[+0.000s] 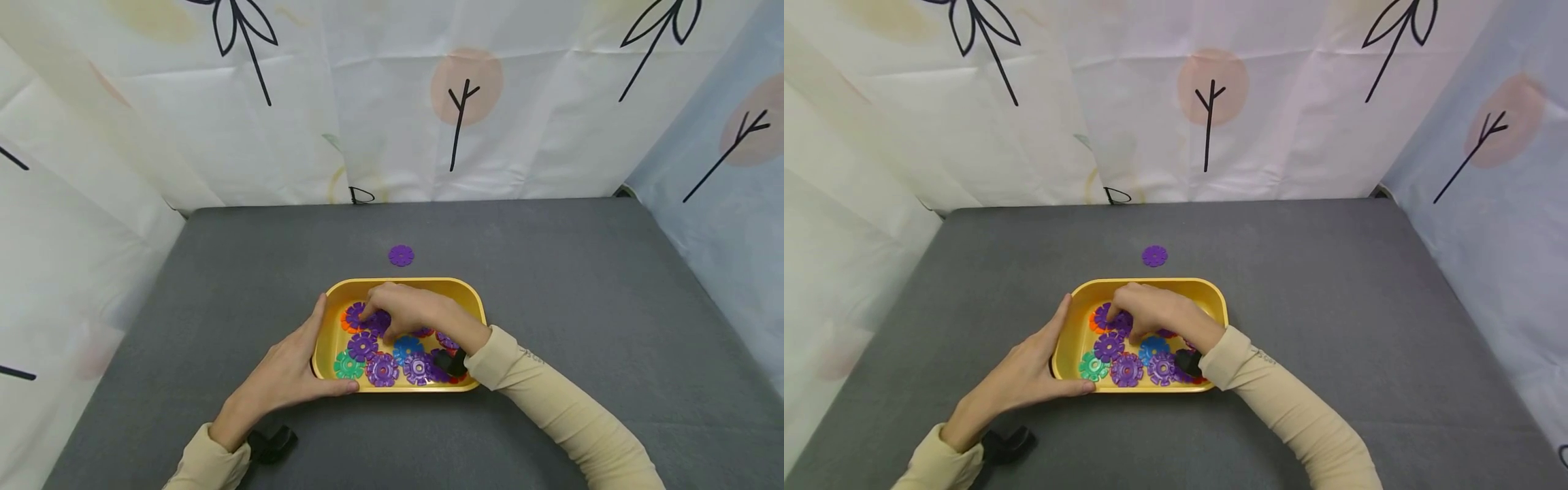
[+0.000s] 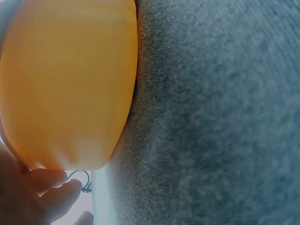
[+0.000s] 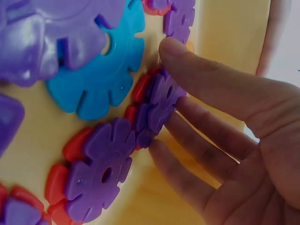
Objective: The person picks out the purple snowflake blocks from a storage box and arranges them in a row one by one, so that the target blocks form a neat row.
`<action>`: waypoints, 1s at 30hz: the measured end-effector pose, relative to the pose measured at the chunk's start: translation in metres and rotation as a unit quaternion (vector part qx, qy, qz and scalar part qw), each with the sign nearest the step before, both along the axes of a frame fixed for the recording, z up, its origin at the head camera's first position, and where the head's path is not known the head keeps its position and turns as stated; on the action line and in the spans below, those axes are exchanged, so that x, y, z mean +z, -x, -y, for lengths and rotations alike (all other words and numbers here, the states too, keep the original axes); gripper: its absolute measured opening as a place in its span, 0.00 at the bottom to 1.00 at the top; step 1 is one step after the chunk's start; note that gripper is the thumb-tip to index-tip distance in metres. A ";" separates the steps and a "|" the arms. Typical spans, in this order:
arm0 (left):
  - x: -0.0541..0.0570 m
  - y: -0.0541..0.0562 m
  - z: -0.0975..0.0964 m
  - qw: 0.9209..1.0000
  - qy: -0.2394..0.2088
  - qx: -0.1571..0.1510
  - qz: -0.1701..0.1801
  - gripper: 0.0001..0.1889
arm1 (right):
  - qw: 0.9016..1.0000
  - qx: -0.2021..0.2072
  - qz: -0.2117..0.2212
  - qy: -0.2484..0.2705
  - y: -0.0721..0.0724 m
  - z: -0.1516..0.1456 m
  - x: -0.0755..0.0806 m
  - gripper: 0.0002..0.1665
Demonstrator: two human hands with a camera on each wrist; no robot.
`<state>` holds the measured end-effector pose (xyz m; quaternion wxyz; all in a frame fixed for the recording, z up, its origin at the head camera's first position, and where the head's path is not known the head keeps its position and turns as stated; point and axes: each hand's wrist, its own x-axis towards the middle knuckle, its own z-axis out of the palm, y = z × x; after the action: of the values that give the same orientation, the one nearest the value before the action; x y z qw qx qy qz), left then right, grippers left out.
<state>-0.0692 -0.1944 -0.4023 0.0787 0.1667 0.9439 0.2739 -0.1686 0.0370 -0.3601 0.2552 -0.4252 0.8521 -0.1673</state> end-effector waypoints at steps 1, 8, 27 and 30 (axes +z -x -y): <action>0.000 0.000 0.000 1.000 0.000 0.000 0.000 0.72 | 1.000 -0.002 -0.002 -0.005 0.000 0.000 0.000 0.30; -0.001 0.000 -0.001 1.000 0.002 0.004 0.004 0.72 | 1.000 -0.002 -0.021 -0.021 -0.002 0.003 -0.004 0.32; 0.000 -0.001 -0.002 1.000 0.003 0.014 0.022 0.72 | 0.999 0.027 -0.044 -0.019 -0.003 0.004 -0.006 0.26; 0.000 -0.002 -0.002 1.000 0.001 0.015 0.027 0.72 | 0.998 0.037 -0.055 -0.007 -0.003 0.005 -0.007 0.26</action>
<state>-0.0676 -0.1923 -0.4022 0.1002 0.1449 0.9442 0.2784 -0.1658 0.0317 -0.3675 0.2170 -0.4635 0.8495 -0.1285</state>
